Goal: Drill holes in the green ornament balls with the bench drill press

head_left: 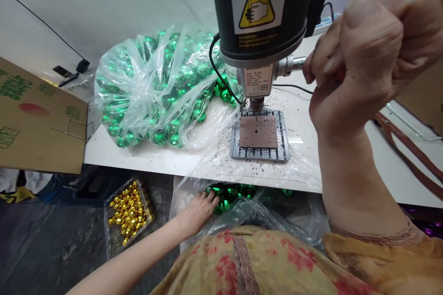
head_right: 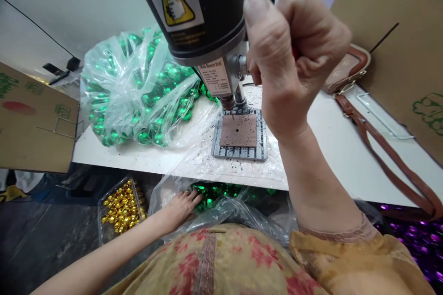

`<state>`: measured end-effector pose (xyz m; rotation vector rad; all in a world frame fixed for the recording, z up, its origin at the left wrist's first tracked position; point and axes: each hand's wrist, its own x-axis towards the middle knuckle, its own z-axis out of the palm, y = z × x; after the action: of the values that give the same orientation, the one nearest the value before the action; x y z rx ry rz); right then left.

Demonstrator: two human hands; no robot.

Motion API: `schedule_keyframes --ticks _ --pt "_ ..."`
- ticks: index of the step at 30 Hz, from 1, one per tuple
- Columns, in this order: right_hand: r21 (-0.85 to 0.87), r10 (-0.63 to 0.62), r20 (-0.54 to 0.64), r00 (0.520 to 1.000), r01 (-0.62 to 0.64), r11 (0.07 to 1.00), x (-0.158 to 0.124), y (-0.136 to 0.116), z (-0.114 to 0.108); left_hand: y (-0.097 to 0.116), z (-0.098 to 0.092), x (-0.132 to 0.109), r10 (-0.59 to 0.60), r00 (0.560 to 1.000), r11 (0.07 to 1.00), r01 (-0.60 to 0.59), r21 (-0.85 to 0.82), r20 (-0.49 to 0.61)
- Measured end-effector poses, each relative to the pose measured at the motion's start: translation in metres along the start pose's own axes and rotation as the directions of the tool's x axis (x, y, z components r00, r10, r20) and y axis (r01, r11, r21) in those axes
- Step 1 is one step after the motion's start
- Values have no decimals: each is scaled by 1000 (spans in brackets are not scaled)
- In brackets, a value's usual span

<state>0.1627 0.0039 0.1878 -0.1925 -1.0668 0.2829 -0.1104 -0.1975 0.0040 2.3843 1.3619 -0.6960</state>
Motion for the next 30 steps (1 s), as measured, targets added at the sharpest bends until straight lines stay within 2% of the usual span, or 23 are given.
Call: schedule_keyframes --ticks 2,3,4,6,8,9,11,13,14,16,18,21,26,28,30 --pt "39 -32 -22 999 33 999 0 5 -1 -1 -30 4 89 992 989 -99 -112 -89" --pt "48 -49 -39 998 51 998 0 7 -3 -5 -49 10 121 977 970 -154 -190 -175" --pt "45 -54 -48 997 56 997 0 8 -4 -12 -68 19 124 950 943 -203 -262 -287" --pt "18 -28 -38 999 29 999 0 9 -8 -35 -107 47 49 852 916 -247 -318 -521" --pt "8 -10 -12 1000 10 1000 -1 8 -11 -67 -137 82 -39 747 953 -172 -250 -663" --pt "3 -9 -10 1000 9 1000 -1 8 -11 -83 -149 99 -81 733 977 -74 -198 -676" --pt "-18 -24 -22 999 24 1000 -2 9 -11 -111 -165 129 -146 771 987 154 -42 -620" --pt "-28 -72 -13 997 72 997 -2 10 -10 -131 -173 146 -205 821 947 303 104 -533" --pt "-28 -101 -1 995 101 994 -2 11 -9 -137 -175 151 -216 842 929 333 162 -494" --pt "-21 -127 26 992 127 992 -2 13 -8 -145 -176 151 -184 877 913 320 254 -443" --pt "-32 -112 31 993 113 993 -3 12 -9 -148 -175 146 -107 893 906 268 327 -436" --pt "-40 -82 40 996 84 996 -3 9 -9 -151 -168 137 -32 882 892 238 384 -471" --pt "-47 -11 99 995 15 999 -4 -2 -11 -157 -150 131 -88 867 891 289 350 -491" --pt "-53 18 112 994 -12 999 -4 -6 -11 -162 -150 131 -88 858 911 275 307 -507" --pt "-64 55 117 992 -47 997 -4 -8 -12 -166 -153 132 -39 842 930 228 289 -539"
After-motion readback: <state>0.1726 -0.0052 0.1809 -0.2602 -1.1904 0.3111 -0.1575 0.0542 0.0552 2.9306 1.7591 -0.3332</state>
